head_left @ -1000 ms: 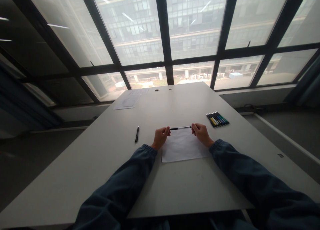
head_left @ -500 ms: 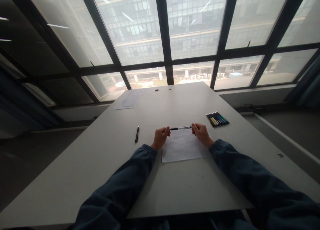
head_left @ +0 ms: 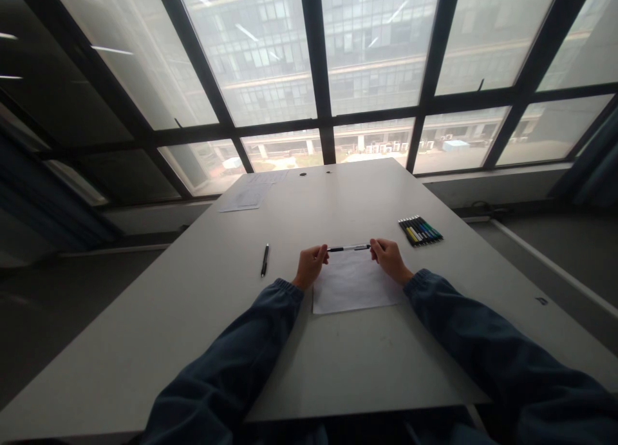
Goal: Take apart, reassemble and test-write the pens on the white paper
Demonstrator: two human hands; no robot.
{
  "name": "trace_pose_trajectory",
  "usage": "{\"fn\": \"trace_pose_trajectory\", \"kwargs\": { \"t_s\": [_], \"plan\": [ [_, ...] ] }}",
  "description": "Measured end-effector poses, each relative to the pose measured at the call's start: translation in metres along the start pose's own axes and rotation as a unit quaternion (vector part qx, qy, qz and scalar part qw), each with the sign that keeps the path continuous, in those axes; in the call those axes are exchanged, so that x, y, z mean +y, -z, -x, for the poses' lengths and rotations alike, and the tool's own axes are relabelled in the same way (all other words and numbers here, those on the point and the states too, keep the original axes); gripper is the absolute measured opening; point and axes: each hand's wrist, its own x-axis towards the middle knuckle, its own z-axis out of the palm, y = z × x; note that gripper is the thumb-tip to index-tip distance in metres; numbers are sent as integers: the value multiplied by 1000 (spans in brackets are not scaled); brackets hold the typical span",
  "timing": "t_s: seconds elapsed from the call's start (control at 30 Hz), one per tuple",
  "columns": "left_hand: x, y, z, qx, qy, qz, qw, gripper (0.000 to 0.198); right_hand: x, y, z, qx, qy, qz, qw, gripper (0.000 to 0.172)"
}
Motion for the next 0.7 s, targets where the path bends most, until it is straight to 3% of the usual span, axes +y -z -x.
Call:
{"fn": "trace_pose_trajectory", "kwargs": {
  "t_s": [0.7],
  "plan": [
    [-2,-1,-1,-5,8,0,1000,58,-6,1,1,-6,5,21,1000,54]
  ]
}}
